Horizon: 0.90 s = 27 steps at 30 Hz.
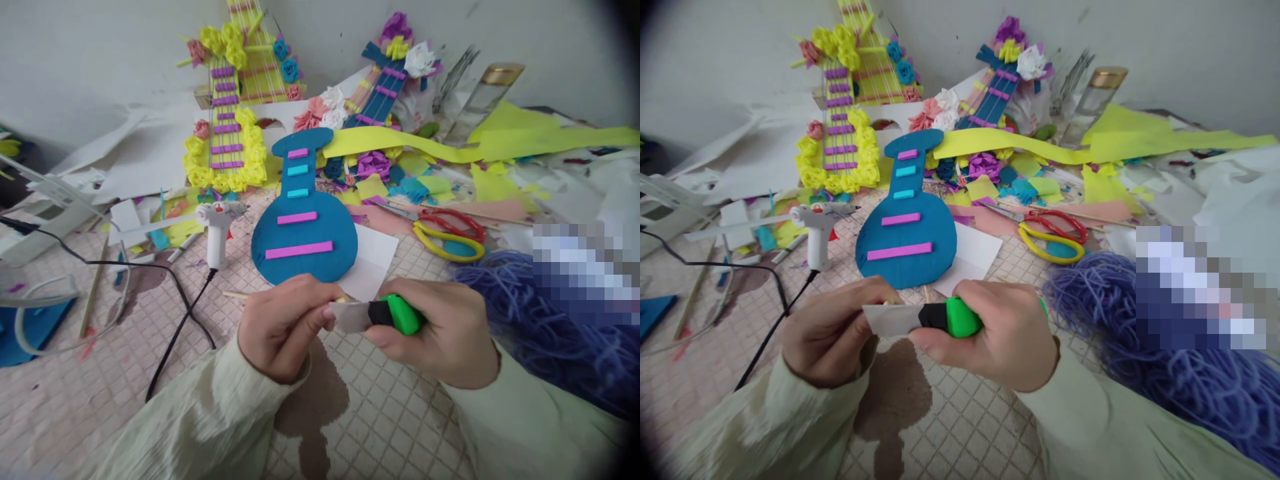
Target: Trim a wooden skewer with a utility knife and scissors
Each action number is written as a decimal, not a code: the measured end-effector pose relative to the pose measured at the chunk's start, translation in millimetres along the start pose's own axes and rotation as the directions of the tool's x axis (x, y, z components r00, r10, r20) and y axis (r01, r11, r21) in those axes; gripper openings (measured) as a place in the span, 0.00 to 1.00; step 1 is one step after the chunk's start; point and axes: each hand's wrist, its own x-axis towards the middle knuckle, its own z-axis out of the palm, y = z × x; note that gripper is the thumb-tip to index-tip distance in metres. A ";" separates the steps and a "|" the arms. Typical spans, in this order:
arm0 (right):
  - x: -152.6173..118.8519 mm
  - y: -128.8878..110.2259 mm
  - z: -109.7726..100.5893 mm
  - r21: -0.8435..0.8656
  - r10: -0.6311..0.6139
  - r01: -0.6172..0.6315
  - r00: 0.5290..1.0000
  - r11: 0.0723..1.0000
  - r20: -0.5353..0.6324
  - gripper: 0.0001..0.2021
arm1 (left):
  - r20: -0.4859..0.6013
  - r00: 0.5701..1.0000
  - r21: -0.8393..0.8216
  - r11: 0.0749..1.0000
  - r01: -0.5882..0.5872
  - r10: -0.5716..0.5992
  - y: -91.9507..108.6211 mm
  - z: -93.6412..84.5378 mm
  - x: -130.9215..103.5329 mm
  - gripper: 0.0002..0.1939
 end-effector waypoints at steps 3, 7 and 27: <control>0.0 -0.7 -0.1 -0.003 -0.013 0.013 1.000 1.000 0.007 0.24 | 0.013 1.000 -0.008 1.000 0.003 -0.003 -0.9 0.2 0.5 0.09; 0.4 -4.6 -1.2 0.005 -0.028 0.027 1.000 1.000 0.014 0.24 | 0.024 1.000 -0.064 0.998 -0.007 0.009 -3.8 -1.0 0.8 0.10; 0.3 4.6 0.1 0.072 -0.030 0.030 1.000 0.997 0.003 0.21 | -0.069 0.979 -0.368 0.917 0.152 -0.190 2.9 5.7 -3.9 0.10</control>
